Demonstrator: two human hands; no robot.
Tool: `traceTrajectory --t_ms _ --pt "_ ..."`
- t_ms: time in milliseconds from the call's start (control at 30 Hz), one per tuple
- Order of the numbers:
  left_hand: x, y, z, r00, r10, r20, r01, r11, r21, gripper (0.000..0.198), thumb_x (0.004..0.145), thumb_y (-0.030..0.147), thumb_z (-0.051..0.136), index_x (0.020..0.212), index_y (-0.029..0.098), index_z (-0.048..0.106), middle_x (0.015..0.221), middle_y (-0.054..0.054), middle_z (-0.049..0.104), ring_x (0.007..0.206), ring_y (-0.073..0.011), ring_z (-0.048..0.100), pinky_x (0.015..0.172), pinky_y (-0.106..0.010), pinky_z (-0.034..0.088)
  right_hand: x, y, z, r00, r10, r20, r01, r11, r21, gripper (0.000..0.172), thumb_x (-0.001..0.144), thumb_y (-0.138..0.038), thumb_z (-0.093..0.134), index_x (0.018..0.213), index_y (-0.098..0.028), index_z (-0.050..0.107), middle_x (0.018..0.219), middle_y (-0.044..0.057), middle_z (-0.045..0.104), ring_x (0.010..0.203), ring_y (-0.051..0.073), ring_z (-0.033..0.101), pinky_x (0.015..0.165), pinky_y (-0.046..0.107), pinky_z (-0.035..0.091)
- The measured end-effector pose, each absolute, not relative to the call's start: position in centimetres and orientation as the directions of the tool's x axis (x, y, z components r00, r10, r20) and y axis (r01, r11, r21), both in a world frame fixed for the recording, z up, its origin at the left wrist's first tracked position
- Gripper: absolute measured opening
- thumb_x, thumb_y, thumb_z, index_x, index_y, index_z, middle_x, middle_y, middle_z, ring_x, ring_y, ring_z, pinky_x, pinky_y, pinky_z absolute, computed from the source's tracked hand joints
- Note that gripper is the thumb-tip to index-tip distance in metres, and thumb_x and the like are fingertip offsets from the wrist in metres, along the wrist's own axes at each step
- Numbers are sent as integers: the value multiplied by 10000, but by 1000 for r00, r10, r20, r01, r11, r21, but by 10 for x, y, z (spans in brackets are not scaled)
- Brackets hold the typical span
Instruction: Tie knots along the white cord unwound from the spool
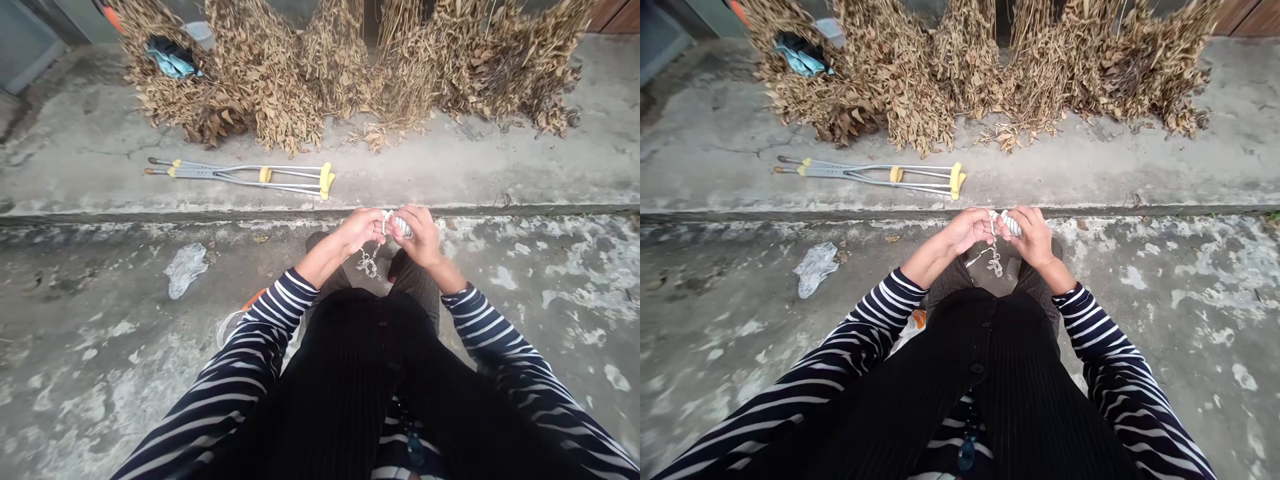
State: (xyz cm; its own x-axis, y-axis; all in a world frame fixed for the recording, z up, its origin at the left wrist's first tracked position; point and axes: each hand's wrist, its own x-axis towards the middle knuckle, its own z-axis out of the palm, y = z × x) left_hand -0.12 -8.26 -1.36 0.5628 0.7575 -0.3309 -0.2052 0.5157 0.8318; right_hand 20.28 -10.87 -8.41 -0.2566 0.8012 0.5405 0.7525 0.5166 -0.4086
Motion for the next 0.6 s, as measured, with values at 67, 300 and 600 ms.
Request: traceTrajectory --t_ms 67,300,600 --pt "-1 -78 -13 536 756 -375 -198 545 815 199 881 202 550 770 94 674 760 -136 761 703 -162 724 561 -203 472 202 -112 -85 -262 809 527 726 525 -445 332 925 -353 630 1219 -210 691 1228 123 695 1108 303 612 942 482 537" --pt "-5 -69 -23 460 775 -434 -248 582 775 286 964 245 490 812 95 680 830 -141 781 777 -175 761 620 -211 498 198 -120 -93 -278 797 536 665 562 -492 356 885 -365 689 1208 -215 688 1231 118 710 1079 305 636 945 487 531" --pt "2 -59 -30 352 815 -459 -276 560 781 218 994 227 551 973 76 707 905 -120 795 794 -143 758 700 -210 530 192 -131 -94 -312 807 502 592 578 -561 337 865 -324 708 1183 -221 674 1167 103 719 1089 298 653 964 469 530"
